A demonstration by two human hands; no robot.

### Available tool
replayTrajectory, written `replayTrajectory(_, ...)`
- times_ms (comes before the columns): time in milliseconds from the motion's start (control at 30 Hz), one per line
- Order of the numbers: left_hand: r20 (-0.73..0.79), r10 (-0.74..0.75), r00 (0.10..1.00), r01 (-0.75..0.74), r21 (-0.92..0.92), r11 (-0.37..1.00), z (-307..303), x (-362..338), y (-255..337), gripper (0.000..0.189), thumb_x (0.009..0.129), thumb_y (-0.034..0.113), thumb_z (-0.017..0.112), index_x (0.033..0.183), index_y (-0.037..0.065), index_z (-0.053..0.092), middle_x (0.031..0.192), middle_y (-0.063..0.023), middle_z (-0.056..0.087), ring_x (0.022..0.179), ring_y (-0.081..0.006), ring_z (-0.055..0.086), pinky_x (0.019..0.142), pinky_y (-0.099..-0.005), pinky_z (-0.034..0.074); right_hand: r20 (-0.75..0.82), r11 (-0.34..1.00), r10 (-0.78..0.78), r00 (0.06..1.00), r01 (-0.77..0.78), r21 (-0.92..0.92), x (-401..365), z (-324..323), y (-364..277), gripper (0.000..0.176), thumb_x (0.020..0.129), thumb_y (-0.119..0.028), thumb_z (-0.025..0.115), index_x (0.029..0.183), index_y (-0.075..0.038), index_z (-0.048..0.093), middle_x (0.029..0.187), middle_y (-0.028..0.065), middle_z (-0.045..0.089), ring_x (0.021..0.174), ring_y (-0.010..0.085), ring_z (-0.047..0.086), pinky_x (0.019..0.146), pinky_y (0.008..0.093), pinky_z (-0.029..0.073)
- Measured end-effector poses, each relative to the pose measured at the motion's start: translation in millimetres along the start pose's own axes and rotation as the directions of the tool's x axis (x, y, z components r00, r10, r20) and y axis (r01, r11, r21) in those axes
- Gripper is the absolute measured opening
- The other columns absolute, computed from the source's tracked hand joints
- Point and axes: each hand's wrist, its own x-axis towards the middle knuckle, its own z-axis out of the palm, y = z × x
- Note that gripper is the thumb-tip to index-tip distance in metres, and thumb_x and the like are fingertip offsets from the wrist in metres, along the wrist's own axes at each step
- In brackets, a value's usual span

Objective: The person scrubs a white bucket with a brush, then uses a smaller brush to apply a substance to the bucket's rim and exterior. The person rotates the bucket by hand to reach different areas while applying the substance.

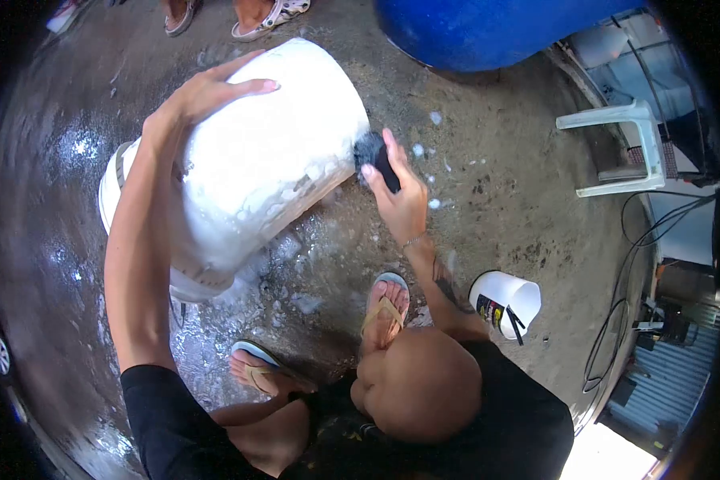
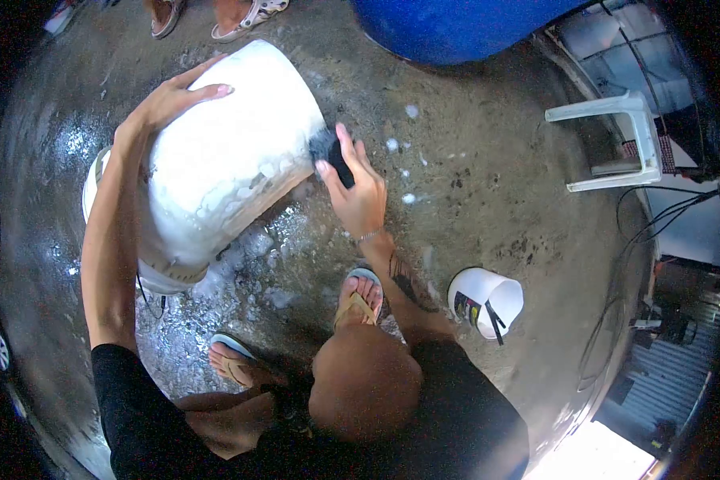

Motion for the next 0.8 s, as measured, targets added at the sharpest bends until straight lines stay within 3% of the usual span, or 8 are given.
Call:
replayTrajectory(100,0.027,-0.074,0.997,0.075,-0.069,0.995,-4,2,-4,0.100,0.071,0.079,0.071,0.154,0.027,0.047,0.143,-0.0203,0.058,0.136,-0.0387,0.052,0.117,-0.0448,0.037,0.066,0.997,0.073,0.995,-0.075,0.020,48,-3,-34,0.057,0.094,-0.043,0.067,0.148,-0.029,0.053,0.132,0.0299,0.062,0.113,0.0479,0.064,0.087,0.0482,0.057)
replayTrajectory(200,0.011,-0.055,0.998,0.055,-0.044,0.998,-7,3,-7,0.100,0.072,0.080,0.070,0.154,0.029,0.047,0.143,-0.0194,0.058,0.135,-0.0376,0.053,0.117,-0.0464,0.037,0.117,0.998,-0.066,0.991,0.066,0.004,117,4,-53,0.060,0.091,-0.050,0.066,0.146,-0.033,0.054,0.136,0.0242,0.061,0.105,0.0475,0.067,0.087,0.0501,0.057)
replayTrajectory(267,0.018,-0.076,0.997,0.077,-0.077,0.994,-6,3,-10,0.099,0.072,0.080,0.070,0.154,0.031,0.047,0.143,-0.0196,0.058,0.136,-0.0369,0.052,0.117,-0.0492,0.036,-0.002,0.953,-0.246,0.969,0.242,-0.182,144,31,-51,0.059,0.091,-0.049,0.066,0.146,-0.033,0.054,0.132,0.0216,0.063,0.104,0.0464,0.068,0.087,0.0504,0.058)
replayTrajectory(367,-0.009,-0.040,0.999,0.040,0.008,0.999,-9,7,-14,0.097,0.072,0.079,0.071,0.153,0.032,0.047,0.144,-0.0198,0.058,0.138,-0.0375,0.050,0.117,-0.0519,0.036,-0.008,0.991,-0.131,0.991,0.131,-0.026,123,26,-59,0.058,0.091,-0.050,0.066,0.146,-0.034,0.054,0.136,0.0223,0.061,0.102,0.0459,0.069,0.086,0.0491,0.058)
replayTrajectory(467,-0.014,-0.089,0.996,0.089,0.028,0.996,-9,8,-13,0.091,0.078,0.073,0.072,0.154,0.027,0.047,0.149,-0.0180,0.054,0.140,-0.0351,0.047,0.117,-0.0468,0.037,-0.029,0.980,-0.018,0.999,0.023,0.197,64,15,-26,0.058,0.093,-0.037,0.070,0.147,-0.024,0.055,0.132,0.0265,0.063,0.110,0.0453,0.067,0.086,0.0458,0.059)
replayTrajectory(600,-0.025,-0.049,0.998,0.051,0.058,0.997,-8,18,-15,0.090,0.079,0.072,0.071,0.153,0.028,0.048,0.147,-0.0175,0.056,0.139,-0.0345,0.049,0.116,-0.0468,0.038,-0.049,0.998,-0.064,0.997,0.063,-0.024,-1,19,12,0.061,0.093,-0.036,0.071,0.149,-0.018,0.053,0.127,0.0342,0.063,0.107,0.0450,0.069,0.080,0.0438,0.060)
replayTrajectory(667,-0.018,-0.033,0.999,0.033,-0.024,0.999,-9,13,-14,0.091,0.076,0.076,0.069,0.153,0.031,0.049,0.144,-0.0185,0.058,0.136,-0.0349,0.052,0.116,-0.0473,0.038,-0.029,0.997,0.074,0.997,-0.073,0.034,4,19,6,0.059,0.093,-0.036,0.071,0.148,-0.020,0.054,0.125,0.0294,0.066,0.107,0.0441,0.069,0.084,0.0436,0.059)
replayTrajectory(800,0.007,-0.035,0.999,0.035,-0.079,0.996,-7,12,-6,0.086,0.082,0.067,0.071,0.153,0.026,0.048,0.145,-0.0168,0.057,0.135,-0.0333,0.054,0.114,-0.0428,0.040,-0.006,0.986,-0.125,0.992,0.124,-0.109,79,13,-50,0.051,0.093,-0.042,0.067,0.143,-0.035,0.058,0.134,0.0198,0.062,0.095,0.0430,0.071,0.081,0.0458,0.059)
